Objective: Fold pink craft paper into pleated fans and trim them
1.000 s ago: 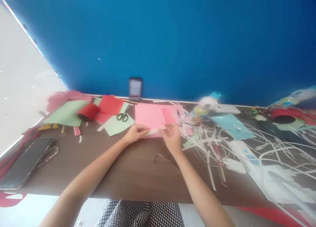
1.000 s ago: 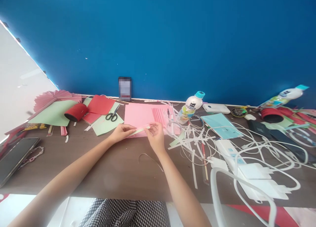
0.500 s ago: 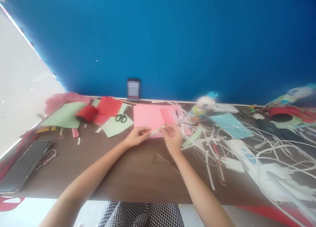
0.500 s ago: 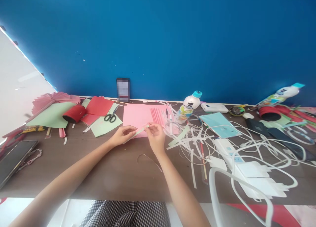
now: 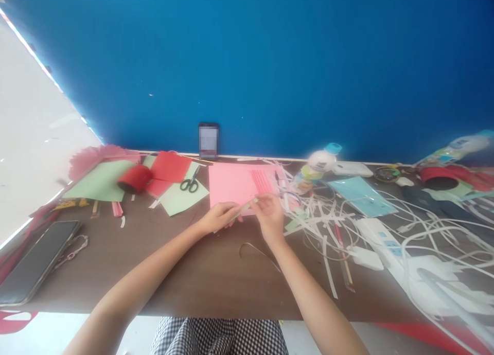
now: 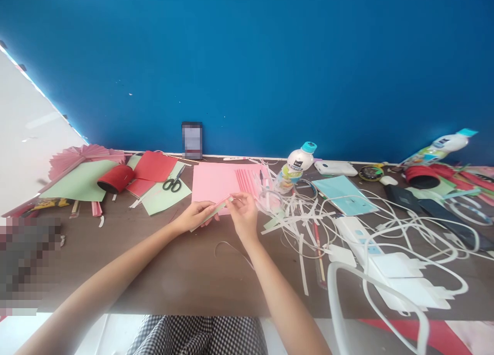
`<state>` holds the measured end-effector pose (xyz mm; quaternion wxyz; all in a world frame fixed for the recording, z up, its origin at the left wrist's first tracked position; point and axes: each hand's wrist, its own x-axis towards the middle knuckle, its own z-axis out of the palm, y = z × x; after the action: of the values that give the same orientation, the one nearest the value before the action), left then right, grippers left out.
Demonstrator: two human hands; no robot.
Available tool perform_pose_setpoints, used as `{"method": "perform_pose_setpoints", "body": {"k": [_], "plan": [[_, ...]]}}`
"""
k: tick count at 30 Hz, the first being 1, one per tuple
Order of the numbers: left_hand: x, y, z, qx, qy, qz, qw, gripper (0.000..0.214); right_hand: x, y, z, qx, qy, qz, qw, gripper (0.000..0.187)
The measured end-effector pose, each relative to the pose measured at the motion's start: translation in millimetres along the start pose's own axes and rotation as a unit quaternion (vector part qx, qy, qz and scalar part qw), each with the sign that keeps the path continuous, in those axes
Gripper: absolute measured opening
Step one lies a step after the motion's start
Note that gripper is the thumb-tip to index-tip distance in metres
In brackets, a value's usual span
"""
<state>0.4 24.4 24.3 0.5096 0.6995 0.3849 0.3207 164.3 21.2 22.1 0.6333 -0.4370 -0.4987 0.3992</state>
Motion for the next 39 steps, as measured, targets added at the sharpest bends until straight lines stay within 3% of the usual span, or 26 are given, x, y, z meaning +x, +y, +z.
{"method": "perform_pose_setpoints", "body": {"k": [7, 11, 15, 21, 30, 39], "plan": [[-1, 1, -1.3, -0.012, 0.002, -0.015, 1.000, 0.045, 3, 5, -3, 0.018, -0.018, 0.026, 0.999, 0.028], [-3, 2, -0.8, -0.016, 0.000, -0.017, 1.000, 0.044, 1, 1, -1, -0.011, -0.066, 0.044, 0.997, 0.039], [-2, -1, 0.0, -0.039, -0.030, -0.037, 0.998, 0.044, 0, -1, -2, -0.050, -0.074, 0.084, 0.992, 0.026], [2, -11, -1.7, -0.141, -0.068, -0.091, 0.983, 0.044, 6, 9, -10, -0.020, -0.075, 0.125, 0.989, 0.025], [0, -16, -12.9, -0.195, -0.088, -0.110, 0.971, 0.043, 15, 17, -16, 0.017, -0.027, 0.135, 0.990, 0.024], [1, -21, -26.4, -0.192, -0.034, -0.100, 0.976, 0.044, 19, 22, -22, 0.038, 0.027, 0.136, 0.990, 0.025]]}}
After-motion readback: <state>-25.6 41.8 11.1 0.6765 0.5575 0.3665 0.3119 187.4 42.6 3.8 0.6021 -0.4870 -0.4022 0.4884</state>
